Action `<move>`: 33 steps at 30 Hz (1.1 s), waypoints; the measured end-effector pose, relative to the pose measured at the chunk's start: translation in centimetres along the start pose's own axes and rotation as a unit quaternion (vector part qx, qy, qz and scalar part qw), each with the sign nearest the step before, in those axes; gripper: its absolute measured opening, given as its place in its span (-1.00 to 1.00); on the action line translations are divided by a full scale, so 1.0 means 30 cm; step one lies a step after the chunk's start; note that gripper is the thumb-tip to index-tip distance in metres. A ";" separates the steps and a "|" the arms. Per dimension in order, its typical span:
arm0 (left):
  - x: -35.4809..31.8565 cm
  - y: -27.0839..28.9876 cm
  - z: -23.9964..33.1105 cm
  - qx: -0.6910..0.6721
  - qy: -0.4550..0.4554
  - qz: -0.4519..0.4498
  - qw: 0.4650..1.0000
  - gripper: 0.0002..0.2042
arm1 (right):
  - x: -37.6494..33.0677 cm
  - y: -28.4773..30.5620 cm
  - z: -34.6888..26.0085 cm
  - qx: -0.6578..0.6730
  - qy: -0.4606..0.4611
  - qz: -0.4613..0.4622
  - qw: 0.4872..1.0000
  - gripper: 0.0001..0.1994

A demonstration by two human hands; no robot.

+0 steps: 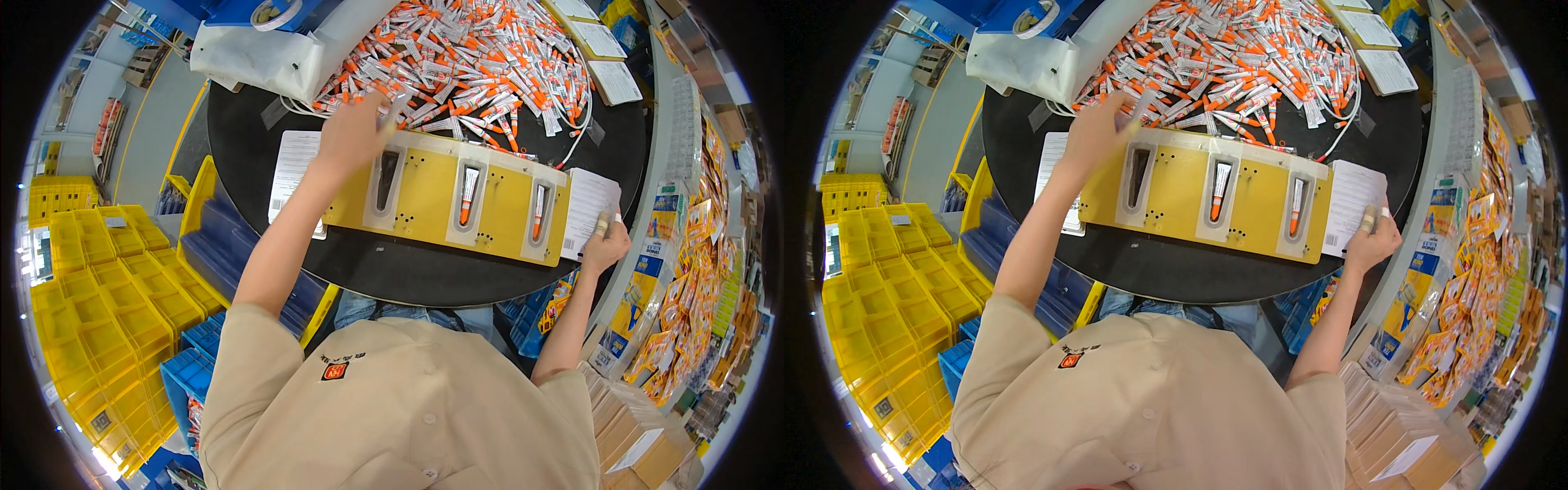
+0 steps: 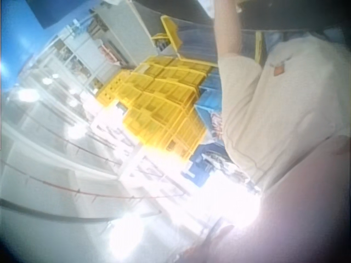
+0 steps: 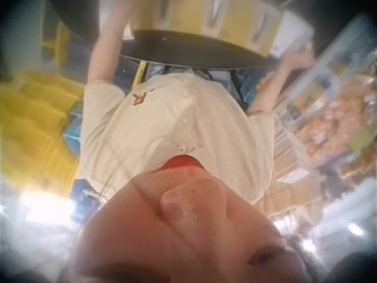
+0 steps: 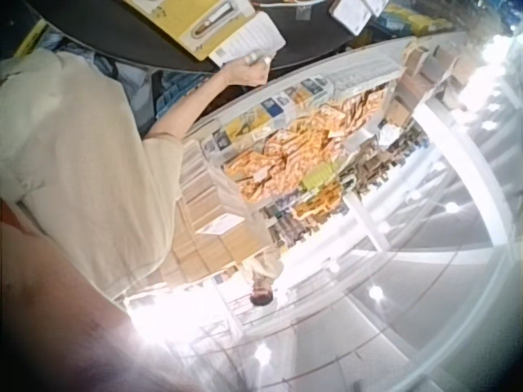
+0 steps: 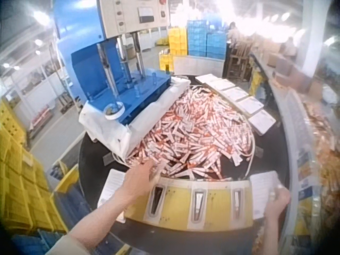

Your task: The person repeatedly picks orange utility knives from a pile and places them into yellow cardboard packaging trays on a rotating table. They then flip the trays over and stack them. The process is continuous and repetitive throughout the clip.

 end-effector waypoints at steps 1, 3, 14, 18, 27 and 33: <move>-0.083 0.001 0.000 0.016 -0.001 -0.032 0.999 -0.72 | 0.015 0.032 -0.005 -0.031 -0.038 -0.019 0.999 -0.67; -0.195 -0.034 -0.006 0.041 0.000 -0.084 0.996 -0.70 | 0.054 0.135 -0.071 -0.056 -0.078 -0.014 0.995 -0.71; -0.246 0.217 -0.517 0.171 0.154 0.077 0.970 -0.30 | -0.282 -0.043 -0.674 0.268 -0.171 -0.201 0.927 -0.75; -0.212 0.144 -0.551 0.270 0.111 -0.127 0.948 -0.44 | -0.322 -0.068 -0.678 0.241 -0.171 -0.158 0.942 -0.68; -0.243 0.319 -0.244 0.031 0.096 -0.063 0.993 -0.69 | -0.239 0.001 -0.411 0.032 -0.006 -0.173 0.984 -0.54; -0.343 -0.002 -0.046 0.127 -0.026 -0.123 0.984 -0.24 | -0.294 -0.135 -0.445 -0.076 0.132 -0.200 0.968 -0.52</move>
Point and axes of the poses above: each hand's wrist, its own x-axis towards the middle knuckle, its own y-axis out of the back of the hand, z = x × y, the point moved 10 cm from there along x, towards the middle knuckle, and after that the axes turned 12 degrees about z, right-handed, at the moved point
